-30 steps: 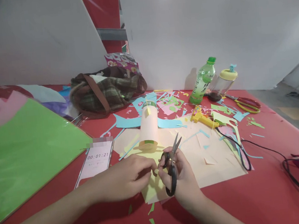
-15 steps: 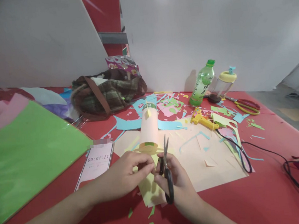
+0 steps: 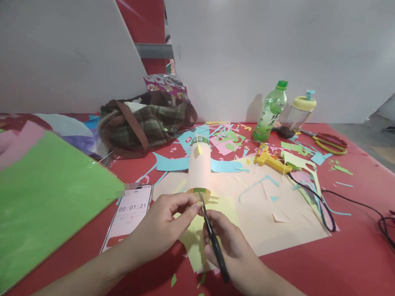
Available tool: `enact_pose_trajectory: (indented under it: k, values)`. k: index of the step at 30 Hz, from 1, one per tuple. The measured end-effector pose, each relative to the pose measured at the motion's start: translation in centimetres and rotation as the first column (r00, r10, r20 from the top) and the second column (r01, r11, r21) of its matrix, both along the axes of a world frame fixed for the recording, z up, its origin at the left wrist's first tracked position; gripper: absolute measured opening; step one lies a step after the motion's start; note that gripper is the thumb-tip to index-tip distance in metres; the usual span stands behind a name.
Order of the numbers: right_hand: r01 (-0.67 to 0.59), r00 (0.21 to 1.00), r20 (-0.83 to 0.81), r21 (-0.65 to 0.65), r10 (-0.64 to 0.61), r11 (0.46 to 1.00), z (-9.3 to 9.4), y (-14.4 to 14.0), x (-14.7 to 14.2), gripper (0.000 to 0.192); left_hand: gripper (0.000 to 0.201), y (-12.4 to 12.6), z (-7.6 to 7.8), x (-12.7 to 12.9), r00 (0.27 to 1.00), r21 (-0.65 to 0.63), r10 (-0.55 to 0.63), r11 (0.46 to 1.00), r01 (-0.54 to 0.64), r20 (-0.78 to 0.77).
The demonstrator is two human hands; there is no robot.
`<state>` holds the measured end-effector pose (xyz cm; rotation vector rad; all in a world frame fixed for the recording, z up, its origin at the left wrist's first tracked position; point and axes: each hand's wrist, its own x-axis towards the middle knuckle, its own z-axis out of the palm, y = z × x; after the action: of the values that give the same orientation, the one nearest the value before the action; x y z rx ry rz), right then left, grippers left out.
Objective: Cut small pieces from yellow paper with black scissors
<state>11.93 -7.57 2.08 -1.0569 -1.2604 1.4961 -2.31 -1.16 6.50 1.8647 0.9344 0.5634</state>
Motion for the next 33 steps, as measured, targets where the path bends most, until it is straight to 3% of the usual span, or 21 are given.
enact_pose_trajectory:
  k: [16,33]
  values:
    - [0.057,0.996,0.066,0.029,-0.059,0.998,-0.17,-0.26,-0.09,0.036,0.024,-0.5,-0.3,0.55,0.996,0.026,0.047,0.999,-0.045,-0.071]
    - [0.012,1.0,0.015,-0.003,-0.012,1.0,-0.3,-0.16,0.22,0.036,0.023,-0.13,-0.02,-0.03,0.996,0.033,-0.003,0.999,0.006,-0.086]
